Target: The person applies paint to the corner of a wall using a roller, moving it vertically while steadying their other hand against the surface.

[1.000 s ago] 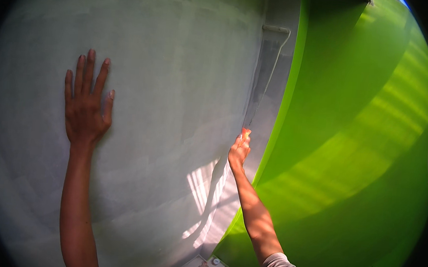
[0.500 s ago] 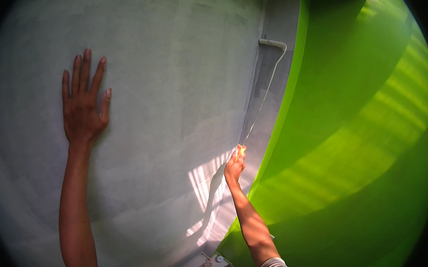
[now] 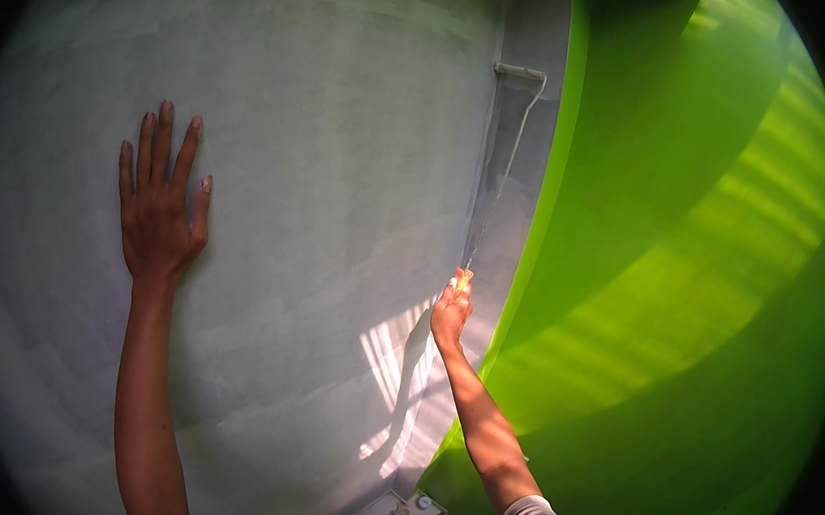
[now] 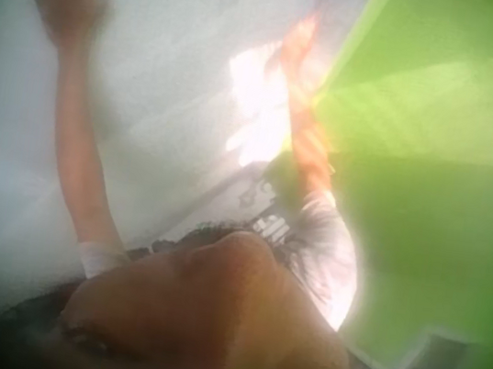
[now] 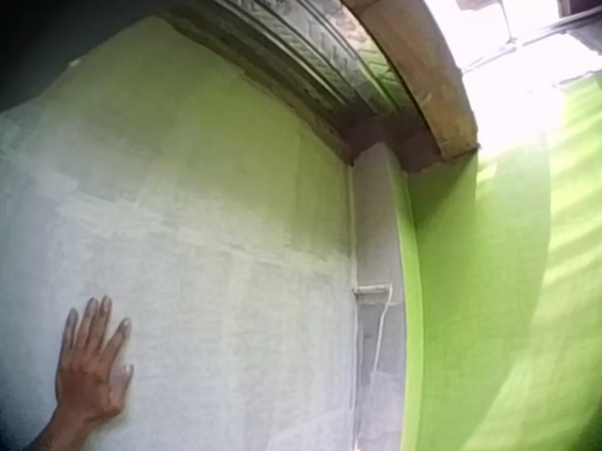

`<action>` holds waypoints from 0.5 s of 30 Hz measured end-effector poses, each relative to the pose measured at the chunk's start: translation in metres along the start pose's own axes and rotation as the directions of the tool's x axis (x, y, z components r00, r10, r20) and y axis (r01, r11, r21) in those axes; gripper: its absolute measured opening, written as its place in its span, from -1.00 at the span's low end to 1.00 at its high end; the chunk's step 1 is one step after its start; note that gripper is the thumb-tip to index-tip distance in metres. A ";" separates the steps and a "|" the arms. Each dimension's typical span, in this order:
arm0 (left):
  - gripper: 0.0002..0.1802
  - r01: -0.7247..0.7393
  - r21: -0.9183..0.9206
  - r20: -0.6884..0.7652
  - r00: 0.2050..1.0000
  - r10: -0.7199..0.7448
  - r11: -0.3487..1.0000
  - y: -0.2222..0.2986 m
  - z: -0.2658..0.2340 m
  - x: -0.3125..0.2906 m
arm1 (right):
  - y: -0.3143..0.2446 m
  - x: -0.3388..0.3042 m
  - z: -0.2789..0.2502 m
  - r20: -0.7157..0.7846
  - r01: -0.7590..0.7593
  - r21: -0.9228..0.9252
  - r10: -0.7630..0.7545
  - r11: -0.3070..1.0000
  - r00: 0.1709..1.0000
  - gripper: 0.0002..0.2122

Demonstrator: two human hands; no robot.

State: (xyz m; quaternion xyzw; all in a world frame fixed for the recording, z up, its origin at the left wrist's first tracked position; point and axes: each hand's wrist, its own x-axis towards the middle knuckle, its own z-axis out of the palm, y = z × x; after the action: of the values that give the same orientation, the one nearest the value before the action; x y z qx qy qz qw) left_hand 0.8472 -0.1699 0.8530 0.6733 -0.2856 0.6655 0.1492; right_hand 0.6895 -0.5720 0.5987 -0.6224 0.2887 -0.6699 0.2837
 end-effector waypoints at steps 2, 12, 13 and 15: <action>-0.27 -0.005 0.005 -0.006 1.000 0.005 1.000 -0.001 0.002 -0.001 | 0.011 -0.014 -0.002 -0.011 -0.007 -0.023 0.007 1.000 1.000 -0.65; -0.28 -0.014 -0.003 -0.023 1.000 0.014 1.000 -0.002 -0.001 -0.001 | 0.039 -0.052 -0.023 0.055 -0.077 -0.044 0.080 0.996 0.995 -0.64; -0.28 -0.011 -0.007 -0.017 1.000 0.011 1.000 -0.003 -0.001 -0.002 | 0.037 -0.052 -0.025 0.054 -0.073 -0.044 0.076 0.996 0.996 -0.65; -0.28 -0.015 -0.010 -0.019 1.000 0.015 1.000 0.000 -0.001 0.001 | 0.034 -0.049 -0.029 -0.020 0.035 -0.030 -0.035 0.999 0.999 -0.67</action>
State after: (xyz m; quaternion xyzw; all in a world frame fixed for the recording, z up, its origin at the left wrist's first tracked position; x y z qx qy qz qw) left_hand 0.8464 -0.1690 0.8537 0.6639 -0.2925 0.6716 0.1504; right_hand 0.6645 -0.5578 0.5389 -0.6245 0.2906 -0.6769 0.2598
